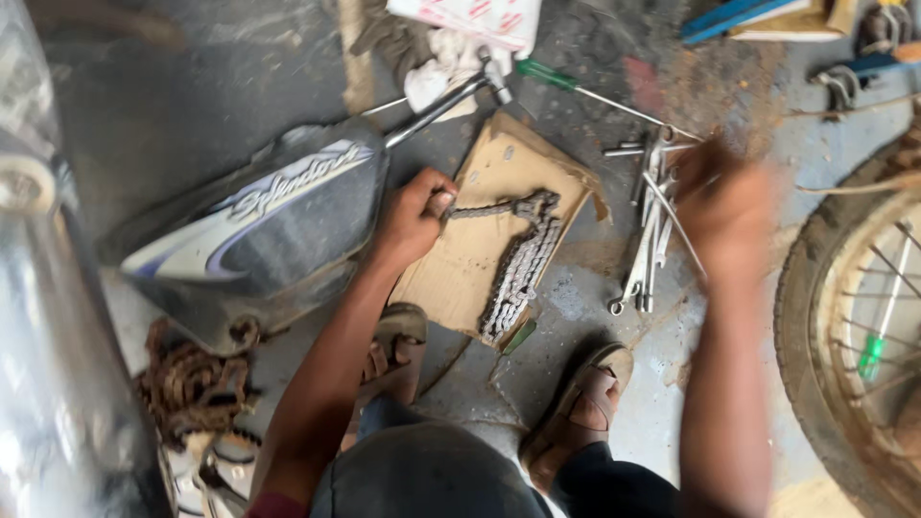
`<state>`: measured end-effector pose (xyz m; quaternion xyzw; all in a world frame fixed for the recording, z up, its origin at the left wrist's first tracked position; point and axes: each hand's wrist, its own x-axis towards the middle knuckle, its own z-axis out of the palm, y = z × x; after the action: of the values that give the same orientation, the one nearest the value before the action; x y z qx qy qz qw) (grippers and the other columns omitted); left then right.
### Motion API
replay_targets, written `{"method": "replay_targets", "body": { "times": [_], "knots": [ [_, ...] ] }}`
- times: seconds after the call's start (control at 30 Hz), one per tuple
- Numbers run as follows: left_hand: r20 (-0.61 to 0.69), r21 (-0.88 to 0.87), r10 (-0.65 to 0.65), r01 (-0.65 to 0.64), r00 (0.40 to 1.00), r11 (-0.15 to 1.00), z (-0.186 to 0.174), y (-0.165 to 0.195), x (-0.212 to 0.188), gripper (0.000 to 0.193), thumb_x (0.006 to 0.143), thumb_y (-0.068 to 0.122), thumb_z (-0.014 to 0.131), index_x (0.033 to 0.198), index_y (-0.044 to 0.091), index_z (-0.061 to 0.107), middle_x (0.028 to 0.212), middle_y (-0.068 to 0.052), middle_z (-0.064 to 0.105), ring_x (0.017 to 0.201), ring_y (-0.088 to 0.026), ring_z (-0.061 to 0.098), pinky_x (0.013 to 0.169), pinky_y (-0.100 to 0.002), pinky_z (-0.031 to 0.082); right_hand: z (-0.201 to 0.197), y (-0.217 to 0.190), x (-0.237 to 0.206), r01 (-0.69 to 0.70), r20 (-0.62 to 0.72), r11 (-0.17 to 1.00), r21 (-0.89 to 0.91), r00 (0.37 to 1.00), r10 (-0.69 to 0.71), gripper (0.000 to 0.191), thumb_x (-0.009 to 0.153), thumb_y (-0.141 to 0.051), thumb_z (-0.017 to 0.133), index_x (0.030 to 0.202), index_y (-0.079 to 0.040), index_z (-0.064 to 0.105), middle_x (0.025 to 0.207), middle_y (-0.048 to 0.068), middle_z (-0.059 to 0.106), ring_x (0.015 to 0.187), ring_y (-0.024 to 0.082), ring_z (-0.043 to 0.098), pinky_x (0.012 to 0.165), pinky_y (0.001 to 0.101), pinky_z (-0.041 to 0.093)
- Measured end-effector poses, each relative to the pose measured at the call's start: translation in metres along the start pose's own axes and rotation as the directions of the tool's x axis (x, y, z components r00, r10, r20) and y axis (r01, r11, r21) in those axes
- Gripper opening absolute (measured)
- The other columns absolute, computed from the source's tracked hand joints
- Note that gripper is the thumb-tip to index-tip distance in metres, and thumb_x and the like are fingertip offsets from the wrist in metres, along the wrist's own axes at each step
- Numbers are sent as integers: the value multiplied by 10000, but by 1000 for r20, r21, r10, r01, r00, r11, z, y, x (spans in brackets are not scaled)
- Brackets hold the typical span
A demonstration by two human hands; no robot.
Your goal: The person removes a motorcycle chain from a plastic bag, uses pliers to cut a section, and then installs the chain onto the motorcycle's rear sprocket and front drive gear.
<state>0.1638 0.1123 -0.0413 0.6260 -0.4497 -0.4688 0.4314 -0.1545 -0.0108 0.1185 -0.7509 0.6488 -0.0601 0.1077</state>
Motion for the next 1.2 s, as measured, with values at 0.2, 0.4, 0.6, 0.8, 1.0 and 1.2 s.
{"method": "replay_targets", "body": {
  "times": [0.2,0.4,0.6,0.8,1.0,1.2],
  "knots": [
    [35,19,-50,49,998,999,2,-2,12,39,1011,65,618,1044,73,637,864,-121,683,782,-198,623,737,-337,502,123,-1,-98,-255,782,967,8,604,153,309,844,-275,751,1110,-118,723,1035,60,795,921,199,800,857,335,645],
    [117,-40,-7,12,993,999,11,-12,21,38,1027,57,601,1033,39,634,872,-65,657,809,-139,566,748,-302,486,136,-3,-130,-390,709,918,74,668,226,455,757,-222,885,1094,-3,674,973,151,785,887,216,754,832,336,583],
    [296,-171,-167,225,940,959,14,-9,27,93,1039,82,552,1049,45,636,862,4,636,744,-93,499,692,-272,461,144,-12,-155,-608,656,774,178,660,367,444,748,-209,840,1112,-32,658,1003,133,769,845,251,739,761,368,630],
    [663,264,-350,231,662,936,45,11,60,138,1005,143,603,1050,60,703,820,2,625,741,-129,515,679,-328,449,138,9,-157,-446,505,881,155,803,318,514,766,-202,867,1116,38,576,973,201,722,855,296,710,760,379,584],
    [856,423,-383,-43,346,905,99,36,70,176,988,189,598,1019,65,719,877,-49,689,851,-170,581,771,-370,491,131,72,-143,-452,681,892,0,653,331,589,827,-28,611,1369,72,401,951,273,668,804,406,719,642,463,632],
    [892,403,-389,-14,230,915,137,67,75,240,1017,194,540,1033,80,751,965,-79,699,939,-165,610,852,-340,480,131,163,-177,11,354,1000,20,935,-17,458,808,-14,623,1235,79,488,1025,288,637,816,443,666,711,517,573]
  ]
}}
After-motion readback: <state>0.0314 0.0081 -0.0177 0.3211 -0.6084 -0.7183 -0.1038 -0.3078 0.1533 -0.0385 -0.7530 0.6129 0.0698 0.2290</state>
